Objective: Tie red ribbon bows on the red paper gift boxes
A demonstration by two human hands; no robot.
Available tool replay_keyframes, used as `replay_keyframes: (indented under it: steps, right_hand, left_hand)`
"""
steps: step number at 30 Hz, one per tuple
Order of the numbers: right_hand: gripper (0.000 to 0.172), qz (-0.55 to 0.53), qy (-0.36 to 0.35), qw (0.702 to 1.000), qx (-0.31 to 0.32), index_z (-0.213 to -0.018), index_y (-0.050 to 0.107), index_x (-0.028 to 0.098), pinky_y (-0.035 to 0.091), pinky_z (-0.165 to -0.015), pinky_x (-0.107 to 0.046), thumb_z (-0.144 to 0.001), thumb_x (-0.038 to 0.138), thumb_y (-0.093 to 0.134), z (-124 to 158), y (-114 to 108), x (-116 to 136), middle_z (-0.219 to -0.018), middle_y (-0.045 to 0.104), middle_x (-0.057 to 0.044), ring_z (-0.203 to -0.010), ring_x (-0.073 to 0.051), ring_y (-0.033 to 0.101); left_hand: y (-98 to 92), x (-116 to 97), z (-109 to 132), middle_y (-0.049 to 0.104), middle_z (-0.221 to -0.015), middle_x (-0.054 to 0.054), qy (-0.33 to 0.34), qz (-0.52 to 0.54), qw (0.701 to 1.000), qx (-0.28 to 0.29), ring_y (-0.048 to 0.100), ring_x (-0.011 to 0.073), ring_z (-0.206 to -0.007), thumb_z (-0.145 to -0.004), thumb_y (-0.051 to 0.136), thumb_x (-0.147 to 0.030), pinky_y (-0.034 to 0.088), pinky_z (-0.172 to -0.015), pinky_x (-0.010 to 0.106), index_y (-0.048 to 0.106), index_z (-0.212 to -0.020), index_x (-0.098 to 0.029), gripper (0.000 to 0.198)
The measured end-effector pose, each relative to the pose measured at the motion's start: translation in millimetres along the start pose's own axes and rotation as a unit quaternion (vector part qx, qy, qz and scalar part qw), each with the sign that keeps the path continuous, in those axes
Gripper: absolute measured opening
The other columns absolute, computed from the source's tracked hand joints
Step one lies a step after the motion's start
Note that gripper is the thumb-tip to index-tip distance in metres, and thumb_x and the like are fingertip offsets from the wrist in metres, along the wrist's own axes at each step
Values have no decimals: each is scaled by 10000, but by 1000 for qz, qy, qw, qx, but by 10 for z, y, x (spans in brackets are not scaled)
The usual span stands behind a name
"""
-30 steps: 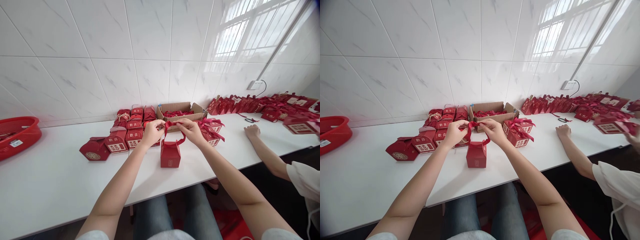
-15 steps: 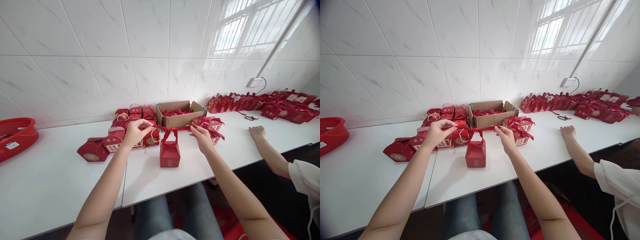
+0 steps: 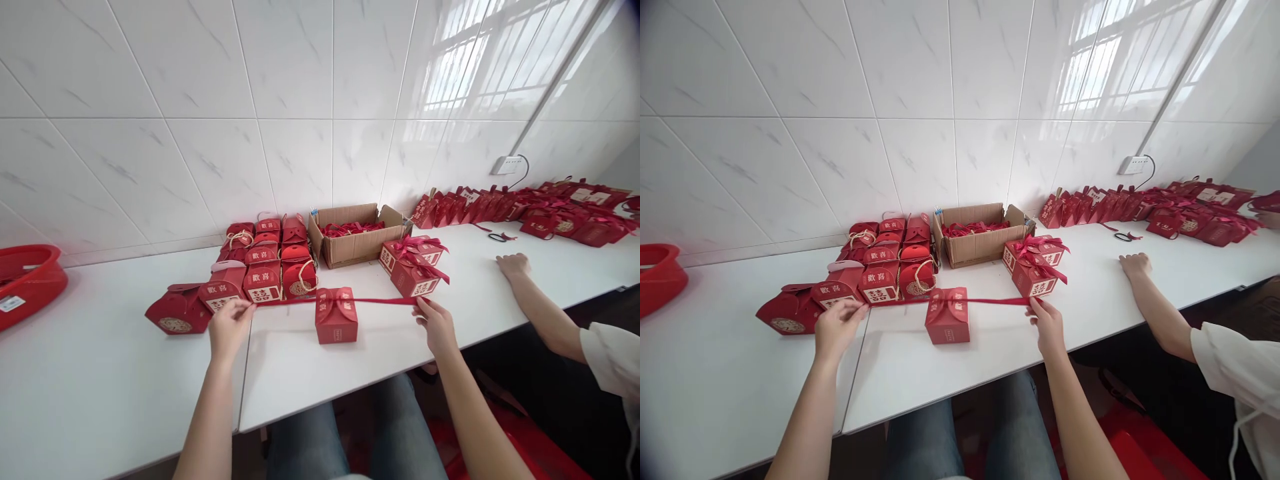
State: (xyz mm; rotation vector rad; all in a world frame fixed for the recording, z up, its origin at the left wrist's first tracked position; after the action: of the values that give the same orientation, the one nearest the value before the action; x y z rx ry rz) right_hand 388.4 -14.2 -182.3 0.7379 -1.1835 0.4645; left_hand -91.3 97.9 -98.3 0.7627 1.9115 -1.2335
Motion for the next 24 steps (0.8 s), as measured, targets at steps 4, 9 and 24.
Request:
replay_keyframes:
  steps: [4,9,24]
  right_hand:
    - [388,-20,25,999,-40,-620,646,135,336,-411,-199,-436,408,851,-12,-357,-343,-558,572,-17,-530,-99,483]
    - [389,-38,22,998,-40,-667,666,143,414,-464,-190,-454,408,854,-13,-364,-374,-606,602,-15,-600,-110,542]
    - [414,20,-31,996,-77,-994,634,193,501,-742,-292,-648,406,715,30,-390,-173,-1043,634,-55,-924,-189,602]
  left_hand:
    - [108,457,134,686,-705,31,-49,-55,997,31,629,209,-648,-649,619,-416,477,-664,319,609,-700,-209,214]
    - [119,413,139,684,-731,31,-52,-70,996,16,631,222,-716,-639,614,-423,466,-719,323,601,-697,-223,209]
    - [324,215,193,643,-1070,70,-4,14,993,119,566,278,-1074,-624,613,-328,426,-894,398,559,-831,-219,240]
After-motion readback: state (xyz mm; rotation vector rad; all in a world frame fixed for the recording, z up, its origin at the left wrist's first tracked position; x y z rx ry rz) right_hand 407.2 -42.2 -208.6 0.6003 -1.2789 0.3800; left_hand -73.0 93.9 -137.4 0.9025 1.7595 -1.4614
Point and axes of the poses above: each hand's wrist, its own z-axis away from the middle knuckle, its own y-axis out of the palm, x = y × z, the point moved 9 cm from there along -z, towards the middle knuckle
